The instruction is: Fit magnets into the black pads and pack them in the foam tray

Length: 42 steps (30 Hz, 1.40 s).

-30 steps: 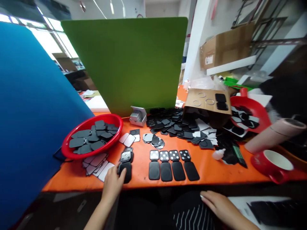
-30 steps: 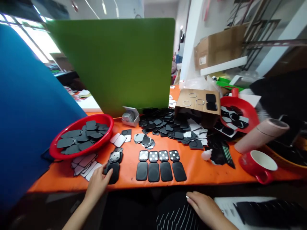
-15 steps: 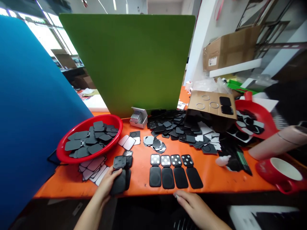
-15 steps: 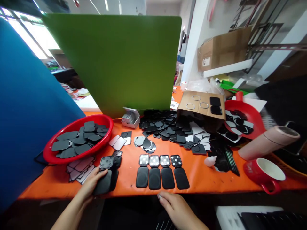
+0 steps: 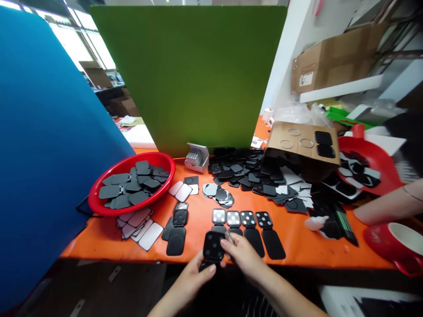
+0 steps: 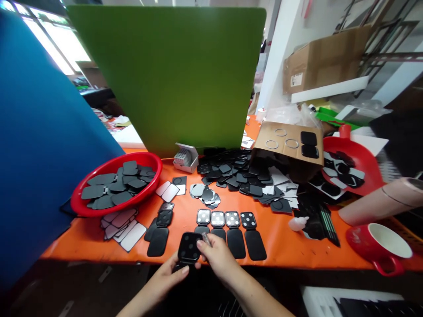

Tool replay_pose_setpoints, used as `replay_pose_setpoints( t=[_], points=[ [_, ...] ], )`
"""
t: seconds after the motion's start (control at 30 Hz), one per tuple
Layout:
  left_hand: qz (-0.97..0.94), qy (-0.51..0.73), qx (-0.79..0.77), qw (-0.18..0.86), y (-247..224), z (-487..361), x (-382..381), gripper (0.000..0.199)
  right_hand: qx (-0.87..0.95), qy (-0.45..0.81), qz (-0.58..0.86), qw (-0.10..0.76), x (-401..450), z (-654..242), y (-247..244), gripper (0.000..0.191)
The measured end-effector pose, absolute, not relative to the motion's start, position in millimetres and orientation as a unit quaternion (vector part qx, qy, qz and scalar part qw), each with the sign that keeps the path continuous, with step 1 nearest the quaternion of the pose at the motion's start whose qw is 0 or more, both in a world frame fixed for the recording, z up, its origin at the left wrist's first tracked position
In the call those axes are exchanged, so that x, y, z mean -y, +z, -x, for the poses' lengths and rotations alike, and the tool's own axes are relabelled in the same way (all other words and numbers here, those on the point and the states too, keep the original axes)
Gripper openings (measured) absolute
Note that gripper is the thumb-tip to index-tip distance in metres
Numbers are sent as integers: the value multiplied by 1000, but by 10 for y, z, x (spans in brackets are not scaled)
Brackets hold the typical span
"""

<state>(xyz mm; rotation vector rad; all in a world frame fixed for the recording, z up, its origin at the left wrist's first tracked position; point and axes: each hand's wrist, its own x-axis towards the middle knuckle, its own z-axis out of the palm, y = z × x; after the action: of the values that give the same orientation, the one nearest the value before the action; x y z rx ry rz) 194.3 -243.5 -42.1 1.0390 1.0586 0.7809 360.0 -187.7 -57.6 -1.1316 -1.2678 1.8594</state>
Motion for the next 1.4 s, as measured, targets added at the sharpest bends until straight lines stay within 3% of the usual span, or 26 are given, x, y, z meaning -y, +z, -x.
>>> replay_pose_setpoints(
  t=[0.07, 0.17, 0.2, 0.37, 0.6, 0.93, 1.4],
  points=[
    [-554, 302, -520, 576, -466, -1812, 2350, 36, 466, 688, 457, 318, 1898, -3648, -620, 37],
    [-649, 217, -676, 275, -537, -1466, 2069, 37, 437, 679, 496, 320, 1905, -3744, -647, 40],
    [-646, 207, -700, 221, -558, -1350, 1950, 38, 426, 683, 501, 317, 1908, -3776, -653, 41],
    [-640, 157, -744, 112, -641, -1093, 1449, 50, 402, 698, 509, 303, 1959, -3894, -697, 43],
    [-632, 97, -764, 83, -770, -1115, 1339, 44, 366, 713, 517, 299, 1991, -3980, -709, 44],
    [-615, 107, -775, 102, -767, -1094, 1276, 25, 387, 704, 514, 302, 1916, -3995, -768, 46],
    [-519, 271, -786, 200, -614, -1090, 1048, 42, 379, 692, 528, 313, 1938, -4068, -756, 46]
  ],
)
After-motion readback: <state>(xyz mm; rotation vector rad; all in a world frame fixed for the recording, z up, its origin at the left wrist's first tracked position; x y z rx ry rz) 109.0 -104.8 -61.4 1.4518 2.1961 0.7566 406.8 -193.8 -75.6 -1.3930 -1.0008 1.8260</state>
